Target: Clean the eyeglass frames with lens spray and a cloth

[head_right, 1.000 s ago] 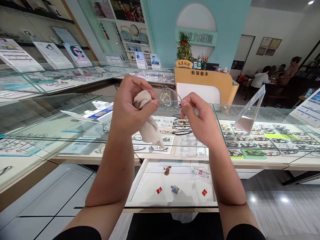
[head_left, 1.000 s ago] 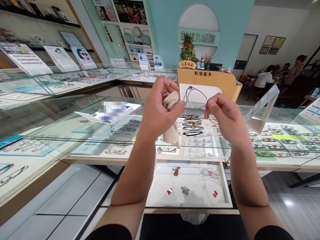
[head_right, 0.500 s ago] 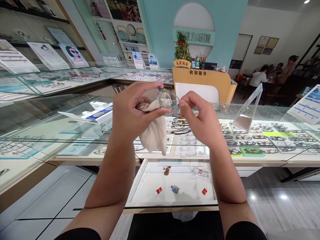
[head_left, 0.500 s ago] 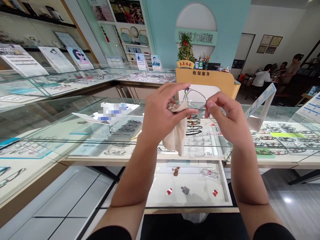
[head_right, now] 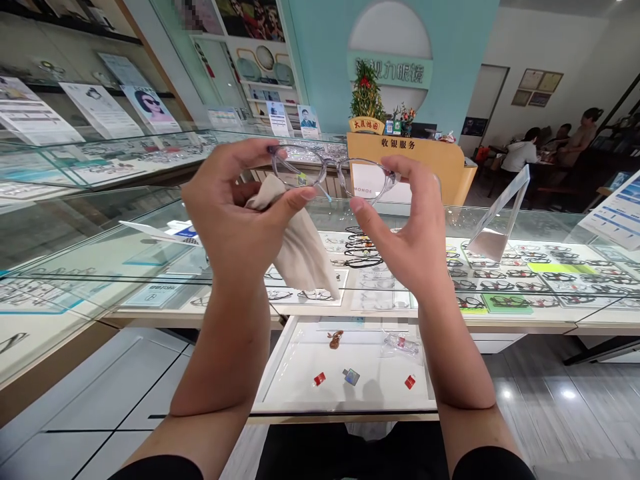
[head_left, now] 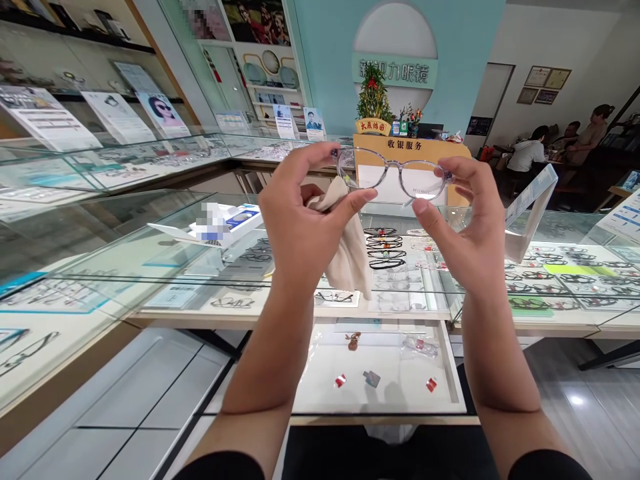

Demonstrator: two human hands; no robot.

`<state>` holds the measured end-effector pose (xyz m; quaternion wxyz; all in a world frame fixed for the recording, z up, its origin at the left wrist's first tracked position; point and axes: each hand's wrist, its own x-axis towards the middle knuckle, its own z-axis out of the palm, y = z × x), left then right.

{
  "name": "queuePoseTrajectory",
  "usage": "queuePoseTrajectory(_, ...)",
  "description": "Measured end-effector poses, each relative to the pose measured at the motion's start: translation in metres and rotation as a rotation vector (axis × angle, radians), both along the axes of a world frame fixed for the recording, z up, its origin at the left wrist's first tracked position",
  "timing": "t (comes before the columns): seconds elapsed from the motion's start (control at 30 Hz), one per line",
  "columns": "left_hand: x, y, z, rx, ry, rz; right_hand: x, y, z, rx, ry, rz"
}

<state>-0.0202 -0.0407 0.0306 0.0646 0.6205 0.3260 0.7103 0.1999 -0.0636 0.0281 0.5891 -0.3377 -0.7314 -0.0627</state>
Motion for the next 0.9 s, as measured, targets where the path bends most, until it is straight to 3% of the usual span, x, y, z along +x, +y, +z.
queuePoseTrajectory(0.47, 0.005, -0.022, 0.005, 0.043, -0.011, 0.059, 0.004, -0.009, 0.004, -0.040, -0.004, 0.021)
queuePoseTrajectory(0.67, 0.007, -0.019, 0.003, 0.105, 0.036, 0.208, 0.002, -0.007, 0.004, -0.020, 0.060, 0.027)
queuePoseTrajectory(0.9, 0.002, -0.007, -0.004, 0.043, 0.060, 0.169, 0.000, -0.006, 0.004, 0.010, 0.071, 0.005)
